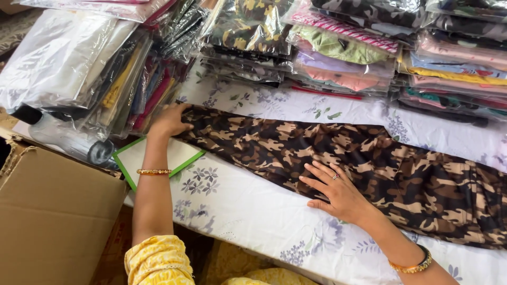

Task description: Fold and pack various articles of clothing into clear plastic bags.

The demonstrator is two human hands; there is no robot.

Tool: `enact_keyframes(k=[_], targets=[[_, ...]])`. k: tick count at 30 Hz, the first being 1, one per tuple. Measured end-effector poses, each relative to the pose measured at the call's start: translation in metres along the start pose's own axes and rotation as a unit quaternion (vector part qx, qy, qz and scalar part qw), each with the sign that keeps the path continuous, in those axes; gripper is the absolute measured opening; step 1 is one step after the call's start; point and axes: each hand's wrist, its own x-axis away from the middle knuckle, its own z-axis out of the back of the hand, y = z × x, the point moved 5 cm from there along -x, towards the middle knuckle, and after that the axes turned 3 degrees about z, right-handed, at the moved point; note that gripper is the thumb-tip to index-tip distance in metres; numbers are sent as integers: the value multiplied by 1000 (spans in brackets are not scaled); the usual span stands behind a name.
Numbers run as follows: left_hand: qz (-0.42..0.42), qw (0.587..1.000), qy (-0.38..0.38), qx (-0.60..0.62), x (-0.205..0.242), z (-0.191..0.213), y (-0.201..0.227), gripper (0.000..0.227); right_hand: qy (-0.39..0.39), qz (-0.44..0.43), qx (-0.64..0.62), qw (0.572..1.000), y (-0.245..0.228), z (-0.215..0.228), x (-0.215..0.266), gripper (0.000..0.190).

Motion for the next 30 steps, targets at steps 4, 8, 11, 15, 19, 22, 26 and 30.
enact_keyframes(k=[4,8,11,15,19,22,26,30], targets=[[-26,997,-70,-11,-8,-5,3,60,6,-1,1,1000,0,2,1,67],[-110,988,104,39,-4,43,27,27,18,4,-4,1000,4,-2,2,68],[-199,954,212,70,12,99,57,23,28,-3,-6,1000,10,-4,4,68],[-209,950,232,33,15,102,34,21,29,-7,-6,1000,8,-2,5,67],[-174,956,151,-183,15,64,15,7,30,9,-5,999,4,0,2,66],[-149,935,120,-297,22,38,8,9,31,15,-3,999,2,-1,3,66],[-126,937,173,-277,32,30,7,17,45,23,3,999,3,1,3,66],[-77,949,170,-253,31,-13,-7,14,52,35,6,998,-5,6,2,66]])
